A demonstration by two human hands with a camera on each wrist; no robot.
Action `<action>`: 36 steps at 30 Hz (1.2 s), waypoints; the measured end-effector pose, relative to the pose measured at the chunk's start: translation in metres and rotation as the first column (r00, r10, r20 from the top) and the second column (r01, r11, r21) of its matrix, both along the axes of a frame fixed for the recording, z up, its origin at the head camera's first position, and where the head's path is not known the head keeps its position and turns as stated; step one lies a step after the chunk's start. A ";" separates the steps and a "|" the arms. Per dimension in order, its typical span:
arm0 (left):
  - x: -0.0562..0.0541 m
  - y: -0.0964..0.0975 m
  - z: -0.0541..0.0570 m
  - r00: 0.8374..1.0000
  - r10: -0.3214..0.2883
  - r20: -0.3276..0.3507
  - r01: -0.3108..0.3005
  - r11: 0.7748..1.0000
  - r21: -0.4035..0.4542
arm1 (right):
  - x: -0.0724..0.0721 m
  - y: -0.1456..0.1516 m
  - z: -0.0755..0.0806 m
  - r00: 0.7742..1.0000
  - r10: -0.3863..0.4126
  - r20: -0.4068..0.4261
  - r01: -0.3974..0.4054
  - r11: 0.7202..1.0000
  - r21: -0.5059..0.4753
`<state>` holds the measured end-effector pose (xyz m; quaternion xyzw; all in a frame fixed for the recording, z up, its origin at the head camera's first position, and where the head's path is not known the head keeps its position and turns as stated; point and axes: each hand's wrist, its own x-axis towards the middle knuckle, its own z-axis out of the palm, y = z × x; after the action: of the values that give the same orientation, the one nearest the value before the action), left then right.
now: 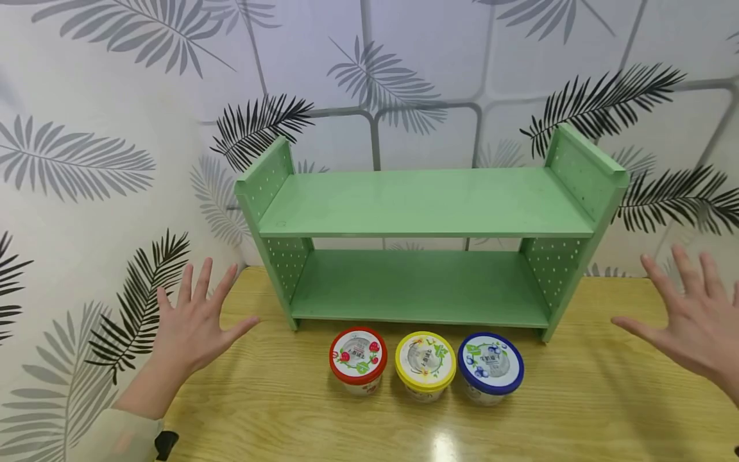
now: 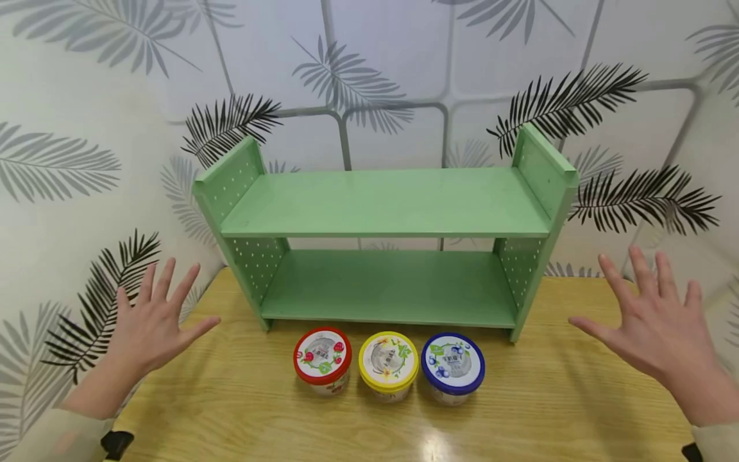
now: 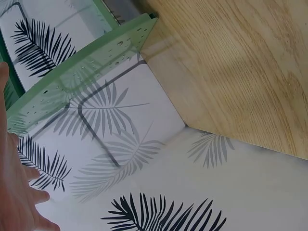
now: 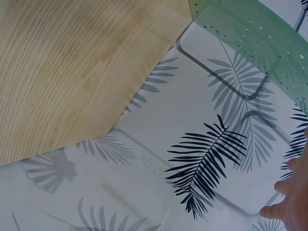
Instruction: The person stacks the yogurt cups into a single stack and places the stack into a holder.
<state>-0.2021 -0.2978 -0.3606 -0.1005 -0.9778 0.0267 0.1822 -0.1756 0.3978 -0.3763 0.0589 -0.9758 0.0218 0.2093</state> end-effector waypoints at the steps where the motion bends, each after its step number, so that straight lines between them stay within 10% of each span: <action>1: 0.000 0.000 0.000 1.000 0.000 0.001 0.000 1.000 0.002 | 0.001 -0.001 0.000 1.000 -0.001 0.002 0.001 1.000 -0.001; 36: 0.008 0.022 -0.035 0.999 -0.038 0.018 0.035 0.993 0.117 | 0.023 -0.043 -0.018 0.998 0.052 0.026 -0.053 0.998 0.024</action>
<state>-0.1943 -0.2754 -0.3958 -0.1078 -0.9774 -0.0349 0.1783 -0.1527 0.3551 -0.3941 0.0869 -0.9767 0.0161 0.1955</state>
